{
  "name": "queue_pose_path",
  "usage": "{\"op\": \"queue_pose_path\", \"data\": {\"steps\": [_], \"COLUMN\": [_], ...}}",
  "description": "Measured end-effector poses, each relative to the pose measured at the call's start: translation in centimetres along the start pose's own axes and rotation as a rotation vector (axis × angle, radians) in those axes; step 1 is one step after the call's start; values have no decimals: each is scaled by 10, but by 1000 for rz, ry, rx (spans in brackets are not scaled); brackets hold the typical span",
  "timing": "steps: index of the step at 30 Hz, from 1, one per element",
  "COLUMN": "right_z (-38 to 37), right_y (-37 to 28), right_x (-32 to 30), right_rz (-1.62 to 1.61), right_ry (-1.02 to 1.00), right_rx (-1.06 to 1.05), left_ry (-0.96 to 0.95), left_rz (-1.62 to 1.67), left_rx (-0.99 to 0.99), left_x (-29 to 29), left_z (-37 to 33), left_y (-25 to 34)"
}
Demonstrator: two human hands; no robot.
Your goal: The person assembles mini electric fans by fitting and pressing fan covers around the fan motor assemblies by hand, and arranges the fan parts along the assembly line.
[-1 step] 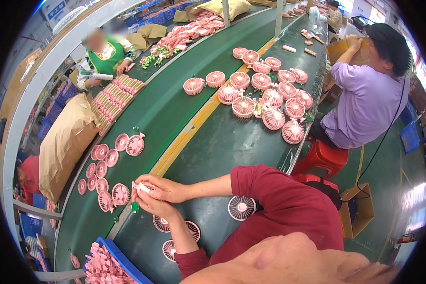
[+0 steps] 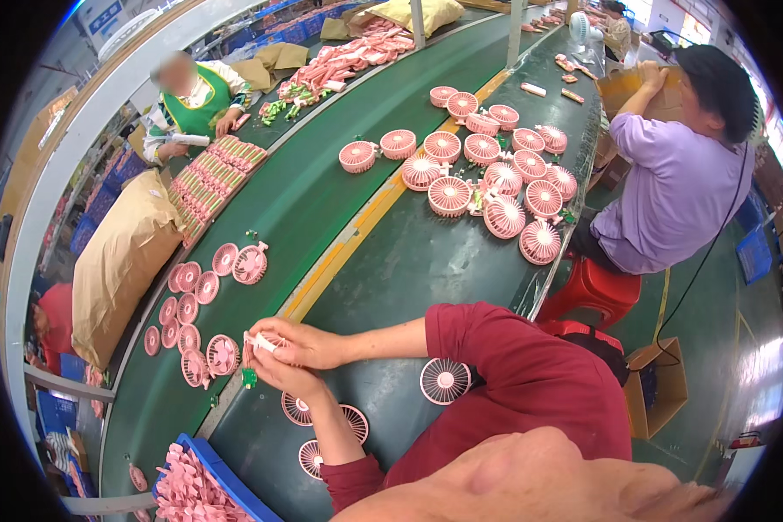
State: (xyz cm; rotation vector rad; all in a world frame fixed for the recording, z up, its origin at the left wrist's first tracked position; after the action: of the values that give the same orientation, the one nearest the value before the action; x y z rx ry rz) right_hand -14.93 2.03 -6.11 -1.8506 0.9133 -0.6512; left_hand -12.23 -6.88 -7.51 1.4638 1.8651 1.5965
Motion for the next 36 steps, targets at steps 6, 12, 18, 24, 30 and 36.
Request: {"op": "queue_pose_path", "data": {"steps": [6,12,18,24,30,36], "right_z": [-13,-10,0,57,88,-5], "right_y": [7,6,-10,-46,-62,6], "right_x": [-45,-116,-180,-295,-309,-223], "right_rz": [404,679,1037,1528,1922,1288], "right_ry": [101,308,514,810,1081,463], "right_rx": [49,-49,-83,26,102,31], "left_ry": [-138,-421,-514,-492,-485,-481], "left_rz": [-137,-383,-577,-621,-644,-675], "left_rx": [-124,-115,65,174,176,188], "left_x": [0,17,4,-4,-7,-18], "left_z": [-9,7,13,8,5,3], "left_y": [-40,-48,-37,-34,-36,-38]}}
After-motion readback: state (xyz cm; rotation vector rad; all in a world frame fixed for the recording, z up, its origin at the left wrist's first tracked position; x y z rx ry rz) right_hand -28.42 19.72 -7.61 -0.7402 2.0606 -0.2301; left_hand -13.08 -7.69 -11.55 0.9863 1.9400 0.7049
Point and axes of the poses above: each hand's wrist, its own z-axis away from the middle knuckle, its own x-axis out of the palm, y = z × x, the point moved 3 cm from there along -z, towards the middle knuckle, and after that the axes turned 6 degrees about x, right-handed, at the moved point
